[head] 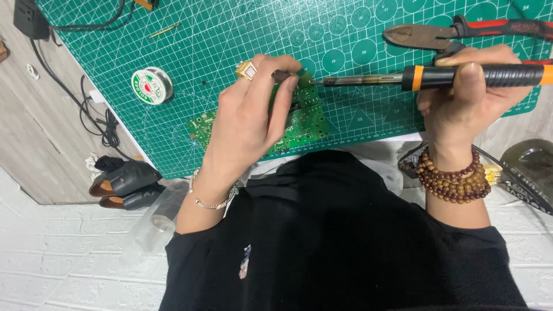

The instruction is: Desoldering and removing electronic components from a printed circuit board using a soldering iron and pliers.

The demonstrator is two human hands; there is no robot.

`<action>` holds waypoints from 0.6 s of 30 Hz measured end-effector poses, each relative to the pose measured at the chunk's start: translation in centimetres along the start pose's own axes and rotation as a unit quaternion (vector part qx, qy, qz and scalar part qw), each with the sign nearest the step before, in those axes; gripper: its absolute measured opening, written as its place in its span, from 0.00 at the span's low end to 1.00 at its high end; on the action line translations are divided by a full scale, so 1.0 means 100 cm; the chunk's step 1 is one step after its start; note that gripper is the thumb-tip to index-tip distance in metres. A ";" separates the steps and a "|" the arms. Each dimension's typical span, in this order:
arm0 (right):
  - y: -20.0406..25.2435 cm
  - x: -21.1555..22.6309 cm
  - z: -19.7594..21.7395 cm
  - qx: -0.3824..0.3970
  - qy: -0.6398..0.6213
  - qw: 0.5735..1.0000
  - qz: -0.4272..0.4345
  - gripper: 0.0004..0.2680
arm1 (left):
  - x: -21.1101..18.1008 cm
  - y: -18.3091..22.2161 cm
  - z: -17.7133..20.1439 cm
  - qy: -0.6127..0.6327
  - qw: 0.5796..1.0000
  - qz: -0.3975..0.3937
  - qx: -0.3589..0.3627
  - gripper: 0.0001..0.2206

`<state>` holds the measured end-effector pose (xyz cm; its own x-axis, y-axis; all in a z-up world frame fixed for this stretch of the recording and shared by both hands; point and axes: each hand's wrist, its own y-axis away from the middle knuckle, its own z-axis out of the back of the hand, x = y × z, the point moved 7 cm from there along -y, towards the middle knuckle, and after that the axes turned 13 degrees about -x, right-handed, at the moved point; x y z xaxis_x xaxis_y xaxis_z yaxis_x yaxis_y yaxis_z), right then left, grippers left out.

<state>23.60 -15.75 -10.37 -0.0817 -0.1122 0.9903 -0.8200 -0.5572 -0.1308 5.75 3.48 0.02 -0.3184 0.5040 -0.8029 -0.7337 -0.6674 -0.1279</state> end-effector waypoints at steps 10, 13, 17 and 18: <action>-0.001 0.005 -0.002 0.003 0.024 1.000 0.007 0.12 | 0.007 0.004 -0.001 0.012 1.000 -0.010 -0.027 0.08; 0.000 0.006 -0.003 0.002 0.029 1.000 0.010 0.12 | 0.009 0.006 0.001 0.014 0.999 -0.008 -0.037 0.07; -0.001 0.008 -0.003 -0.003 0.026 1.000 0.010 0.11 | 0.010 0.008 0.008 0.039 0.997 -0.004 -0.069 0.07; -0.001 0.009 -0.005 -0.002 0.031 0.999 0.010 0.11 | 0.012 0.009 0.010 0.048 0.996 0.004 -0.077 0.06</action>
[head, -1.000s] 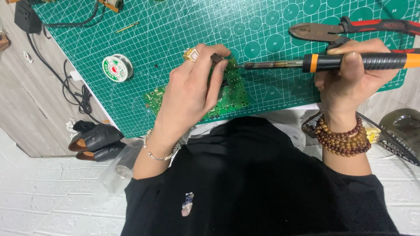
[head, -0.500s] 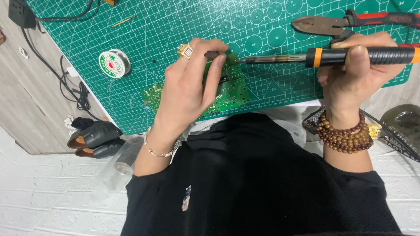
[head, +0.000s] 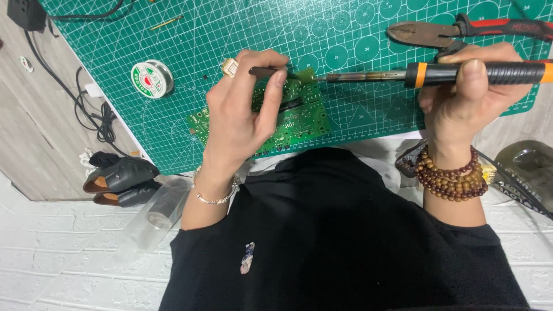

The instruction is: Desoldering and removing electronic components from a printed circuit board using a soldering iron and pliers.

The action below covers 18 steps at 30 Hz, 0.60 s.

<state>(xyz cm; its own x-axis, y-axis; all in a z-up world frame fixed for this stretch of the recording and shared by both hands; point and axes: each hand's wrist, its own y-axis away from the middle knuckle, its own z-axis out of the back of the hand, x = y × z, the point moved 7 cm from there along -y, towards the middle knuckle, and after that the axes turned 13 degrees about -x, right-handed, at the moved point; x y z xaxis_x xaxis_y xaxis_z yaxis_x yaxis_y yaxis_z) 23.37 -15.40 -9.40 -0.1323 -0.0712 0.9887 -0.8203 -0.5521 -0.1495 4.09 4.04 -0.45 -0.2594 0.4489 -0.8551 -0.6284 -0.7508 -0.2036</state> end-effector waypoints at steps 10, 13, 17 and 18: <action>-0.002 0.005 -0.008 -0.018 -0.042 0.999 -0.022 0.09 | 0.008 0.005 0.016 0.003 0.999 -0.001 -0.037 0.06; -0.002 0.006 -0.010 -0.019 -0.063 0.998 -0.018 0.08 | 0.012 0.003 0.021 0.003 0.999 0.001 -0.045 0.06; -0.001 0.003 -0.005 -0.060 -0.088 0.993 -0.054 0.08 | 0.016 0.003 0.027 0.007 0.998 0.007 -0.056 0.06; -0.001 0.002 -0.006 -0.065 -0.088 0.992 -0.061 0.08 | 0.016 0.002 0.030 0.010 0.998 0.005 -0.060 0.06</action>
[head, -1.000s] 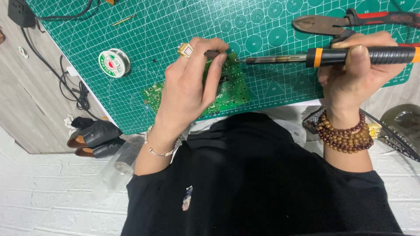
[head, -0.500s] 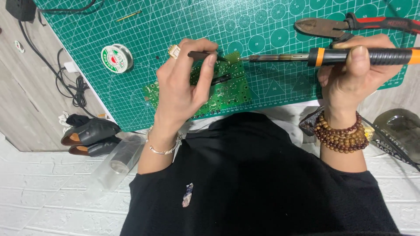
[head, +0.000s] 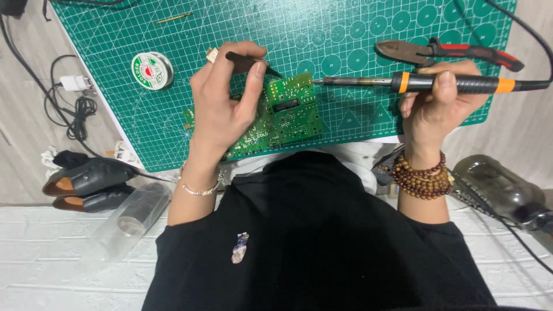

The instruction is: Desoldering and removing electronic components from a printed circuit board using a soldering iron and pliers.

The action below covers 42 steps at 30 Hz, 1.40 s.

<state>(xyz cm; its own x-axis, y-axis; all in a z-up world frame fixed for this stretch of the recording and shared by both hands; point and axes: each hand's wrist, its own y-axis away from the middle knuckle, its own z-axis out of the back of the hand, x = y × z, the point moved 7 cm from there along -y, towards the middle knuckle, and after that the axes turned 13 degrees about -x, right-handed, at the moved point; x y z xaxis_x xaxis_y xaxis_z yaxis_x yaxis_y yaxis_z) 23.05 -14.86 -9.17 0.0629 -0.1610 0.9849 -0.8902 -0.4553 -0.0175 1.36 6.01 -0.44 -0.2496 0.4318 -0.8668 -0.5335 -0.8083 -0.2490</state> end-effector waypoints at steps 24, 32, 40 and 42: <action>-0.002 -0.003 0.004 -0.010 0.006 1.000 0.011 0.08 | 0.043 0.035 0.054 0.098 0.986 0.113 -0.076 0.06; -0.001 0.000 0.000 -0.010 0.002 1.000 0.011 0.08 | 0.053 0.045 0.059 0.085 0.983 0.137 -0.092 0.06; 0.000 -0.002 0.003 -0.027 -0.003 1.000 0.004 0.07 | 0.055 0.048 0.059 0.086 0.982 0.137 -0.094 0.06; 0.000 0.005 -0.004 -0.006 0.020 0.999 0.028 0.08 | 0.056 0.048 0.059 0.084 0.982 0.141 -0.093 0.06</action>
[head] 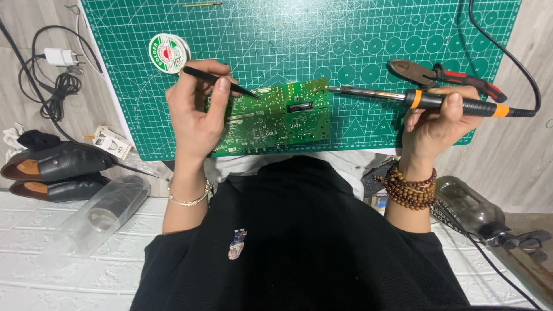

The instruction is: Desoldering and removing electronic components from a printed circuit board using a soldering iron and pliers.

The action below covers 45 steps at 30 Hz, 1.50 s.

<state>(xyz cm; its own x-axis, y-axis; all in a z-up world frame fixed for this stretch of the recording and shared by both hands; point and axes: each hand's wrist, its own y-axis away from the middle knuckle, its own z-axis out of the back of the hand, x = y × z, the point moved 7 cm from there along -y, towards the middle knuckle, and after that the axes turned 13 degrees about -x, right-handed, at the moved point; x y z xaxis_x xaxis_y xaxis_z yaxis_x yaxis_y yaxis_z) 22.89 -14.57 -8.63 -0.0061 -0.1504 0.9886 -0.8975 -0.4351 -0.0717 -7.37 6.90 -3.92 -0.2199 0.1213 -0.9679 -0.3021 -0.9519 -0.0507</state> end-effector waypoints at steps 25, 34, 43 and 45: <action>-0.008 -0.014 0.012 -0.055 -0.024 0.998 0.005 0.12 | 0.020 0.010 0.040 0.036 0.995 -0.011 -0.095 0.05; -0.009 -0.010 0.010 -0.069 -0.062 0.995 -0.019 0.09 | 0.022 0.051 0.045 0.059 0.975 -0.008 -0.212 0.06; -0.007 -0.015 0.016 -0.086 -0.080 0.992 -0.036 0.09 | 0.016 0.095 0.034 0.023 0.961 -0.070 -0.266 0.03; -0.010 -0.020 0.018 -0.100 -0.080 0.991 -0.038 0.09 | 0.018 0.095 0.033 0.021 0.957 -0.061 -0.282 0.03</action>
<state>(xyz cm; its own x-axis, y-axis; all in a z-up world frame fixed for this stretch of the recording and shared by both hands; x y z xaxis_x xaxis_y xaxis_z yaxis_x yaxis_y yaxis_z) 24.59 -15.38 -10.73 0.1207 -0.2691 0.9555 -0.9620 -0.2692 0.0457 -13.69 -1.03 -5.35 -0.1738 0.2404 -0.9550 0.2276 -0.9337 -0.2764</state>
